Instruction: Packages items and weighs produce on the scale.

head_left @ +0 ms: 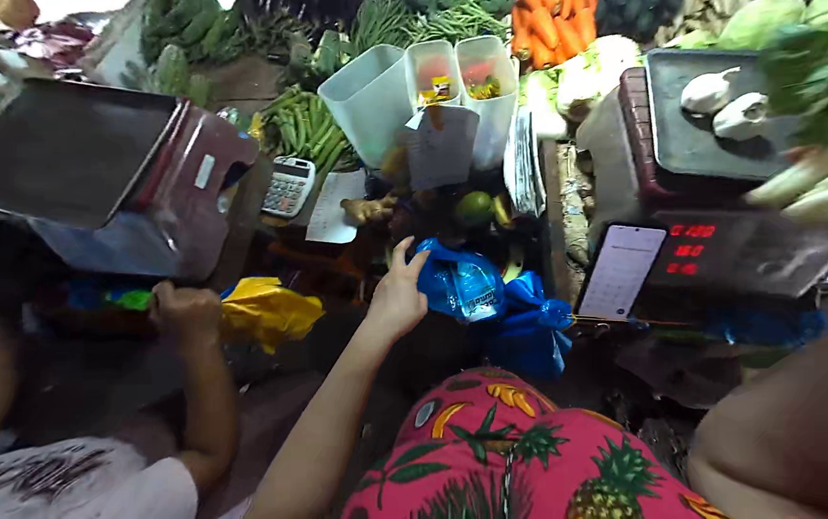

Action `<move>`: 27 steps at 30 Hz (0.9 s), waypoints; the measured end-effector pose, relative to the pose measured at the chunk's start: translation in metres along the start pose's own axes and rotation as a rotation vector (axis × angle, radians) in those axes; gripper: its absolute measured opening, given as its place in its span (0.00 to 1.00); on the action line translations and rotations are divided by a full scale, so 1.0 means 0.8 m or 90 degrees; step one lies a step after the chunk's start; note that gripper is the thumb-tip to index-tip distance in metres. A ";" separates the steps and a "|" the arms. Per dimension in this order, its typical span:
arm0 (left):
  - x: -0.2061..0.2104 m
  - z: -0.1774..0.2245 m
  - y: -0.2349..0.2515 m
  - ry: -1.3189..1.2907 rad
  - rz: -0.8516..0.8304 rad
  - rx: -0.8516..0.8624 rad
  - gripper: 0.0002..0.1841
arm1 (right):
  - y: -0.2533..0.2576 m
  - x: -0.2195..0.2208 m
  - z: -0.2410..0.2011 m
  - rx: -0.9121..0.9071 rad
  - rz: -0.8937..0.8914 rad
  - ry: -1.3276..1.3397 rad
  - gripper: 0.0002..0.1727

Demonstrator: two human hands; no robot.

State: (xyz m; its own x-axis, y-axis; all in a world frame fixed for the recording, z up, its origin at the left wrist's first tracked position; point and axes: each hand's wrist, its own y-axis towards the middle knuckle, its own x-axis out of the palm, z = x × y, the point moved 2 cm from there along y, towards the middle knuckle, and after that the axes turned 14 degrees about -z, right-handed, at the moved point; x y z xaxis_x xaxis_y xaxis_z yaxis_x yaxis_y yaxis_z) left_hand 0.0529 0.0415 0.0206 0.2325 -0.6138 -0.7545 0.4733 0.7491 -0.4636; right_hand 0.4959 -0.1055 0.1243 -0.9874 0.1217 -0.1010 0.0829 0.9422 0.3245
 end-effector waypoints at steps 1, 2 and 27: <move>-0.003 0.001 0.004 -0.005 -0.004 0.001 0.39 | -0.002 0.063 -0.011 0.042 -0.071 0.090 0.11; -0.006 0.003 0.007 -0.011 -0.010 0.003 0.40 | 0.001 0.121 -0.014 0.084 -0.204 0.163 0.12; 0.109 -0.044 -0.035 0.041 0.216 0.208 0.41 | 0.108 0.409 0.188 0.191 -0.629 -0.437 0.17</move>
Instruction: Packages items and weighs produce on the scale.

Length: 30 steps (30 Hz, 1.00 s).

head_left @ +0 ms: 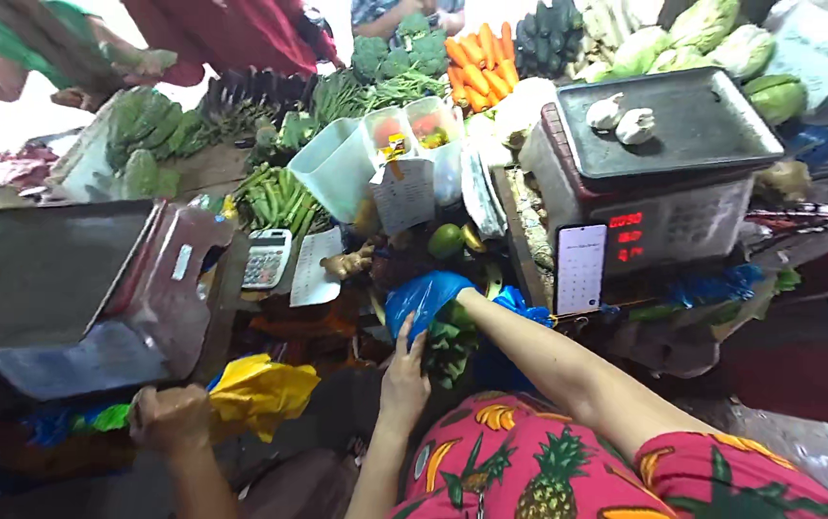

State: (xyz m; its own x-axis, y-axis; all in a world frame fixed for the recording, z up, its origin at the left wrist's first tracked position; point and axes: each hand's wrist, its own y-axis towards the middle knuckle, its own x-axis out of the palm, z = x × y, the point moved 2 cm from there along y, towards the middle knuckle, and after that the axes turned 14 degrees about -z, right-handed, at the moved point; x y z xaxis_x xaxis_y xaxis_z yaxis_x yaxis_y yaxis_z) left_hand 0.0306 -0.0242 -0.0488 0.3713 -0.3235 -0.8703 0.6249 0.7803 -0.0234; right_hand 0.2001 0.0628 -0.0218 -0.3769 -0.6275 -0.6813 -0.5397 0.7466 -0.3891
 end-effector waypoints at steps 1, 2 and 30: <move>0.001 -0.001 -0.003 0.010 -0.005 -0.031 0.43 | -0.014 -0.002 -0.006 0.092 -0.053 -0.012 0.17; 0.001 -0.003 -0.005 0.023 -0.008 -0.053 0.45 | -0.036 -0.001 -0.016 0.250 -0.120 0.012 0.19; -0.043 0.017 0.061 0.003 0.058 -0.025 0.23 | -0.294 -0.282 0.139 0.427 0.523 -0.074 0.28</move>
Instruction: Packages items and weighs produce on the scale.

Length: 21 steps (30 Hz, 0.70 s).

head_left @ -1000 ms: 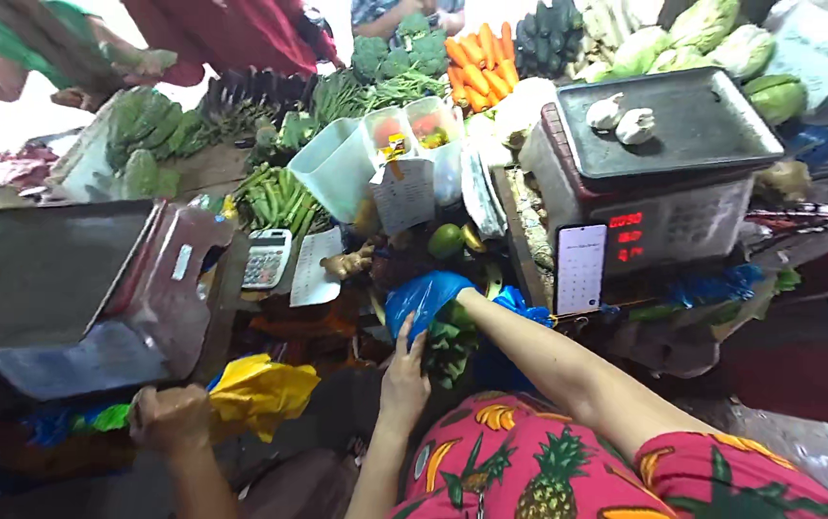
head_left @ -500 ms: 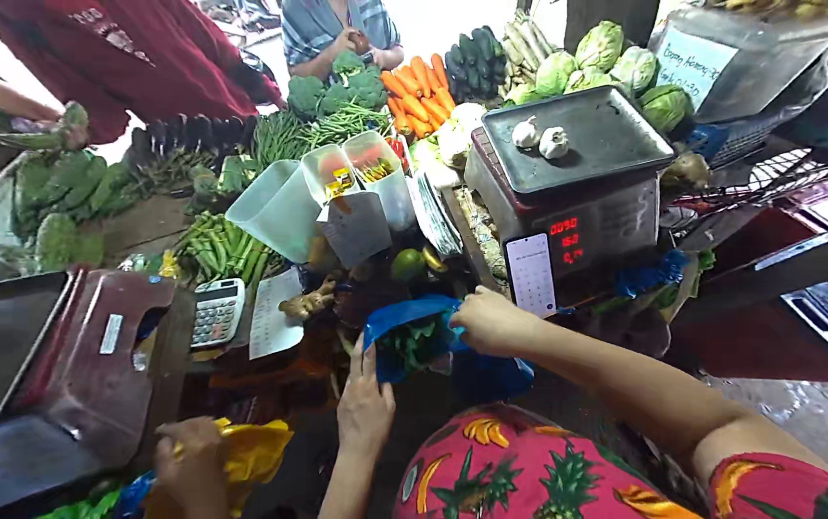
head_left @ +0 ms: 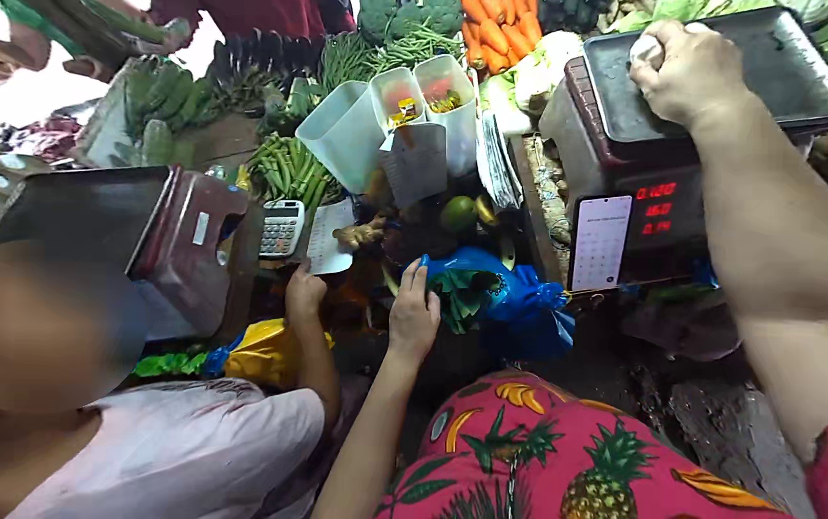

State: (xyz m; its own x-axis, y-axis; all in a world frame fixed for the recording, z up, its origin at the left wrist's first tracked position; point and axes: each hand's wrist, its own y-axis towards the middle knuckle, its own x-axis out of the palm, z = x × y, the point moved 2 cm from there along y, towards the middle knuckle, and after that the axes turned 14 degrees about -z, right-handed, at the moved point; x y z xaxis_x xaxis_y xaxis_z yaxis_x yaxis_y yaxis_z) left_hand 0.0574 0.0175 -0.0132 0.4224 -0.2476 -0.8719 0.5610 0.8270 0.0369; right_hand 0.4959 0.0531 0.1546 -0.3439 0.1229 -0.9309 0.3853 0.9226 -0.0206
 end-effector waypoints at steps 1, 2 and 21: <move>0.000 -0.001 0.004 -0.025 0.035 0.018 0.21 | -0.017 -0.007 -0.012 -0.033 0.028 0.074 0.27; 0.001 -0.001 0.006 -0.053 0.069 0.033 0.19 | -0.041 -0.009 -0.029 -0.091 0.033 0.168 0.26; -0.007 -0.001 -0.020 -0.053 0.109 -0.041 0.33 | -0.134 0.294 -0.189 0.093 -0.517 0.637 0.25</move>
State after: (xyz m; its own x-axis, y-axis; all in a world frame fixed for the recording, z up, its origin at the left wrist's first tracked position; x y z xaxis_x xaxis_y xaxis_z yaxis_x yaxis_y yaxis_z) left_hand 0.0454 0.0059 -0.0093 0.5663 -0.1394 -0.8123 0.4308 0.8903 0.1476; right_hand 0.2443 0.0381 -0.0069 -0.9842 -0.1725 0.0400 -0.1661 0.8210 -0.5462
